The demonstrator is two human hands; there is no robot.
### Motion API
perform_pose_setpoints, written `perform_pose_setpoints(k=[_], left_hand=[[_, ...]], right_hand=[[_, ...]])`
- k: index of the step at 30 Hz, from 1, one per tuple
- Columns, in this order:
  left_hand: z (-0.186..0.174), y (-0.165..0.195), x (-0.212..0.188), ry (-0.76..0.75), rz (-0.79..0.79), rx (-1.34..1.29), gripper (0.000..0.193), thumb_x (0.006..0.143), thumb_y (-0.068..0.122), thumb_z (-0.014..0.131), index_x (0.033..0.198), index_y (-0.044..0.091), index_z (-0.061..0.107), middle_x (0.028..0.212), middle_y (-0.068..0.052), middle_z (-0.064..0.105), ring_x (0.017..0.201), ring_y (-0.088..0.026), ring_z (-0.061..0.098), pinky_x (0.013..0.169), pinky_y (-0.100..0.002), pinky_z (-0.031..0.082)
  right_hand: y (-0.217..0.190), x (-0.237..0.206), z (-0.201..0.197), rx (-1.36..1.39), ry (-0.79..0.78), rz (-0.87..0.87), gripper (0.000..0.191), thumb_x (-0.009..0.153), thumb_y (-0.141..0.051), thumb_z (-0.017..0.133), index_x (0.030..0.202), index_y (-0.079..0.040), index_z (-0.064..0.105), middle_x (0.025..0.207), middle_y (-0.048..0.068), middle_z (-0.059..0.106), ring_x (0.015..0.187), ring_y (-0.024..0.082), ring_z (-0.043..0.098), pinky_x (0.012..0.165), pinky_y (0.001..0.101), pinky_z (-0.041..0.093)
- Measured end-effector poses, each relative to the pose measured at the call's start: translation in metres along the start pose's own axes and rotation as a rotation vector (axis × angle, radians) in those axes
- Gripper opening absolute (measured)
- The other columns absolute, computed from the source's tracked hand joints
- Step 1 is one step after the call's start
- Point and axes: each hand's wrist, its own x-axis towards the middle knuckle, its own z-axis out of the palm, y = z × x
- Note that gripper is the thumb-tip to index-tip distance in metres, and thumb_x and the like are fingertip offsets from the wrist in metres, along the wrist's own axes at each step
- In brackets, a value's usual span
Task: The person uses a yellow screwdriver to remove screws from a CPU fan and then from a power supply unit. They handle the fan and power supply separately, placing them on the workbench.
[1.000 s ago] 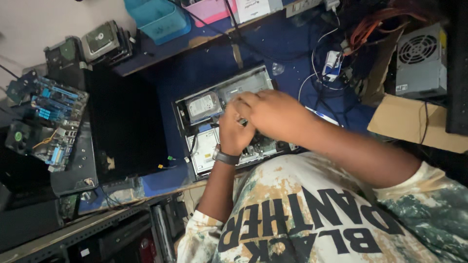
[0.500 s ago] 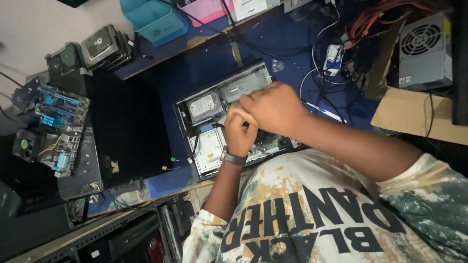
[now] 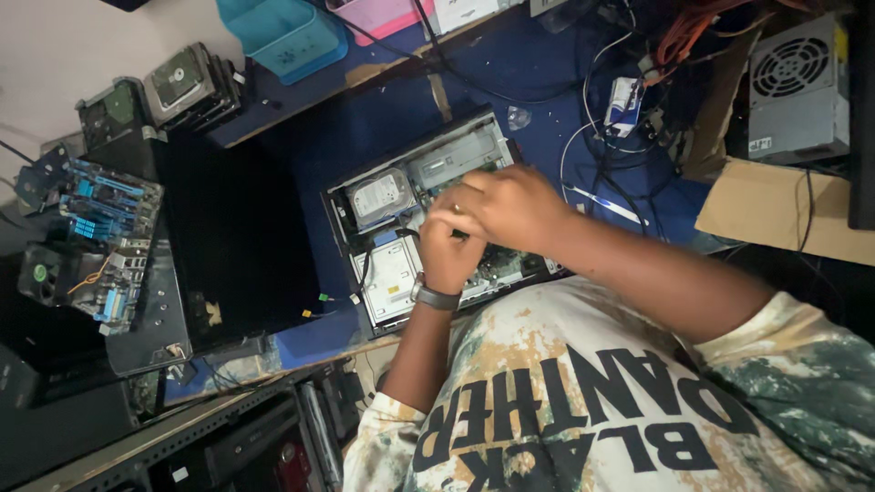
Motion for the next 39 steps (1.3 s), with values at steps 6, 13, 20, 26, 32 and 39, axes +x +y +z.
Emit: perform_pose_setpoints(k=[6, 13, 20, 26, 32, 39], left_hand=[[0.001, -0.002, 0.004, -0.007, -0.161, 0.004, 0.02, 0.087, 0.015, 0.076, 0.105, 0.007, 0.072, 0.097, -0.012, 0.075, 0.085, -0.027, 0.077, 0.075, -0.037, 0.058], [0.008, -0.027, 0.001, -0.107, -0.516, -0.626, 0.042, 0.088, 0.018, 0.071, 0.123, 0.002, 0.053, 0.098, -0.008, 0.072, 0.081, -0.018, 0.074, 0.071, -0.034, 0.063], [-0.004, -0.034, -0.006, -0.121, -0.273, -0.273, 0.017, 0.095, 0.006, 0.067, 0.11, -0.001, 0.066, 0.093, -0.009, 0.073, 0.086, -0.013, 0.069, 0.077, -0.028, 0.055], [-0.001, -0.021, -0.005, 0.05, -0.211, -0.264, 0.029, 0.095, 0.012, 0.07, 0.121, 0.0, 0.063, 0.108, -0.009, 0.072, 0.098, -0.018, 0.07, 0.088, -0.031, 0.056], [-0.011, -0.024, 0.003, -0.024, -0.017, -0.225, 0.044, 0.096, 0.015, 0.065, 0.135, -0.002, 0.056, 0.135, -0.017, 0.062, 0.126, -0.027, 0.061, 0.11, -0.037, 0.048], [0.003, -0.041, -0.006, -0.023, -0.241, -0.381, 0.044, 0.099, 0.015, 0.071, 0.136, 0.0, 0.051, 0.123, -0.011, 0.064, 0.113, -0.019, 0.064, 0.1, -0.032, 0.054]], right_hand=[[0.016, 0.019, 0.004, 0.421, 0.059, -0.204, 0.03, 0.081, -0.035, 0.078, 0.07, -0.009, 0.067, 0.077, 0.008, 0.065, 0.071, 0.028, 0.066, 0.066, 0.0401, 0.051], [0.048, 0.038, 0.055, 1.412, -0.95, 0.035, 0.043, 0.095, -0.025, 0.067, 0.059, -0.001, 0.064, 0.061, 0.006, 0.063, 0.048, 0.01, 0.052, 0.045, 0.0281, 0.038], [0.016, 0.013, 0.095, 1.277, -0.235, 0.412, 0.05, 0.107, -0.025, 0.059, 0.061, -0.003, 0.061, 0.057, 0.002, 0.06, 0.051, 0.007, 0.052, 0.048, 0.0288, 0.042], [-0.009, 0.01, 0.078, 0.895, 0.214, 0.369, 0.045, 0.109, -0.021, 0.057, 0.069, 0.0, 0.058, 0.063, 0.007, 0.06, 0.058, 0.009, 0.056, 0.056, 0.0311, 0.044], [0.038, 0.031, 0.057, 1.188, -0.372, -0.13, 0.041, 0.105, -0.024, 0.064, 0.071, -0.001, 0.064, 0.075, 0.009, 0.067, 0.07, 0.014, 0.063, 0.063, 0.0323, 0.05], [0.05, 0.028, 0.083, 1.416, -0.549, 0.218, 0.043, 0.104, -0.024, 0.059, 0.066, -0.005, 0.065, 0.07, 0.003, 0.068, 0.062, 0.008, 0.058, 0.055, 0.028, 0.046]])
